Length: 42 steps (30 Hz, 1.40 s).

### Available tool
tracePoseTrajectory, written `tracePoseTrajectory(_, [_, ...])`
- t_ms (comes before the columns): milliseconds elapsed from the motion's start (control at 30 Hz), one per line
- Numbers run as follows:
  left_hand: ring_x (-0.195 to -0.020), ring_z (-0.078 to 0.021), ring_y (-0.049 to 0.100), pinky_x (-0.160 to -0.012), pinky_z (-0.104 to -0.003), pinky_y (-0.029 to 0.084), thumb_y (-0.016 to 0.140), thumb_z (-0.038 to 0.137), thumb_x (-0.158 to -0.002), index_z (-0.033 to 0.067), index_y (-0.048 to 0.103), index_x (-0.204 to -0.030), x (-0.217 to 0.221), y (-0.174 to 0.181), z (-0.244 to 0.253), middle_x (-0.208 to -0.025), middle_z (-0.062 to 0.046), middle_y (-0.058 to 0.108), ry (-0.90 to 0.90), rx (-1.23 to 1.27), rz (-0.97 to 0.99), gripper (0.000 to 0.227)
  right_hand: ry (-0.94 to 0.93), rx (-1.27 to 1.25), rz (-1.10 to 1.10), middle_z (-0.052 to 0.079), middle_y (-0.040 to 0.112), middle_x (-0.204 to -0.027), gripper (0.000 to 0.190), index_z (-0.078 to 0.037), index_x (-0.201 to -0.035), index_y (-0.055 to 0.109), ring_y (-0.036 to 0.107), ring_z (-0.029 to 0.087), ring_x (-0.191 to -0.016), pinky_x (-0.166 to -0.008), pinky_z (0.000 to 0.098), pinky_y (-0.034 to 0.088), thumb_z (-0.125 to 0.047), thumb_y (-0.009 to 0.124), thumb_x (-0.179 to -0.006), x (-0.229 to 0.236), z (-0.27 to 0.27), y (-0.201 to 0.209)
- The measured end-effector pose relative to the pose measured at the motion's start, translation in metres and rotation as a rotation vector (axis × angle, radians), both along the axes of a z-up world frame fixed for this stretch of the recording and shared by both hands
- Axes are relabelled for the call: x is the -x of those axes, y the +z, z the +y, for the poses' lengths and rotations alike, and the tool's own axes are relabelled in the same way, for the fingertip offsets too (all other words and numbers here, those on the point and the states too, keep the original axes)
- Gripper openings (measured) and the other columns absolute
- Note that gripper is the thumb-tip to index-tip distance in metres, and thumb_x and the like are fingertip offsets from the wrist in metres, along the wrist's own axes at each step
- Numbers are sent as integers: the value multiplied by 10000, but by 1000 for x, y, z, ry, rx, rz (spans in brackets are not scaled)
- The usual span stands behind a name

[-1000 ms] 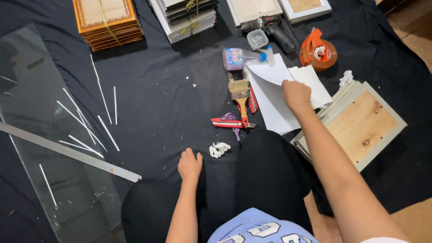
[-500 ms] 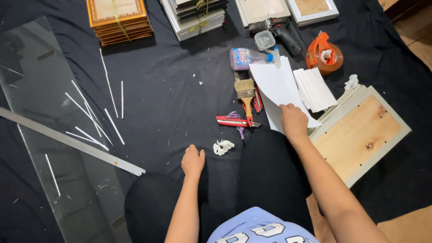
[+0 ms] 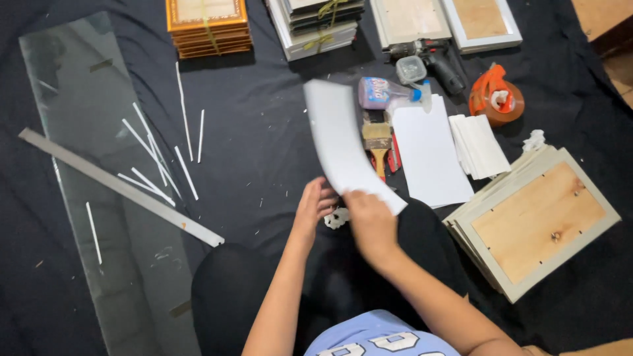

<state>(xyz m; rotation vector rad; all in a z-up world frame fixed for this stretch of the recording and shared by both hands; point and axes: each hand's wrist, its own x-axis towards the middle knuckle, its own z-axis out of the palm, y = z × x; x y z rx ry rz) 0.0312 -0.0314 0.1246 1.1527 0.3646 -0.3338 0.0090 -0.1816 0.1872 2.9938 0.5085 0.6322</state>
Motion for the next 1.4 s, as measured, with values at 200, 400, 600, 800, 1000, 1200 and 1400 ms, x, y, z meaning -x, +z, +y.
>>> tracePoseTrajectory(200, [-1448,-395,421,-1175,-520,393,627,109,-978,55,348,-1578,3,25,25,-1559,-271,430,278,-380,78,664,276,-354,661,66,711,-1107,294,-138,-1161,721,687,287,-963,-789,377,560,-329,552,-1015,22,38,-4])
tracePoseTrajectory(400, [-1444,-464,380,-1175,-576,353,619,-12,-957,-27,294,-1556,14,21,96,-1530,-340,391,429,-385,-38,681,-221,-358,653,50,754,-1070,227,-266,-1130,755,702,333,-1043,-915,488,524,-292,564,-1010,-90,-78,-95])
tracePoseTrajectory(600, [-1492,-356,361,-1194,-528,337,640,6,-985,90,259,-1603,30,-17,140,-1612,-205,350,552,-325,-16,730,-349,-340,841,96,777,-1090,269,-277,-1175,745,705,372,-1104,-962,498,537,-375,600,-970,-137,-80,-179])
tracePoseTrajectory(800, [-1453,-303,361,-1202,-522,323,626,-11,-984,50,332,-1541,17,-51,141,-1538,-199,410,577,-321,-131,633,-619,-532,919,237,708,-1195,405,-311,-1388,447,655,441,-1189,-1025,548,486,-547,383,-1066,-110,1,-134])
tracePoseTrajectory(1000, [-1421,-245,445,-1194,-497,357,626,8,-994,105,356,-1555,18,-24,140,-1515,-134,475,516,-216,-141,630,-694,-474,976,132,757,-939,509,-279,-1191,617,772,296,-735,-916,516,571,-697,387,-1011,-128,-45,-219])
tracePoseTrajectory(1200, [-1349,-185,450,-1177,-471,376,625,23,-1001,106,394,-1527,13,-54,141,-1479,-105,514,533,-163,-189,581,-717,-1306,843,220,568,-1029,302,9,-950,636,660,341,-892,-615,452,663,-215,812,-850,-87,-41,-210])
tracePoseTrajectory(1400, [-1312,-168,533,-1153,-446,425,637,29,-996,144,437,-1514,17,-37,140,-1440,-64,576,513,-60,-206,567,-528,-1479,765,310,523,-1251,386,-52,-1185,559,716,411,-897,-719,454,671,77,543,-822,-58,-20,-119])
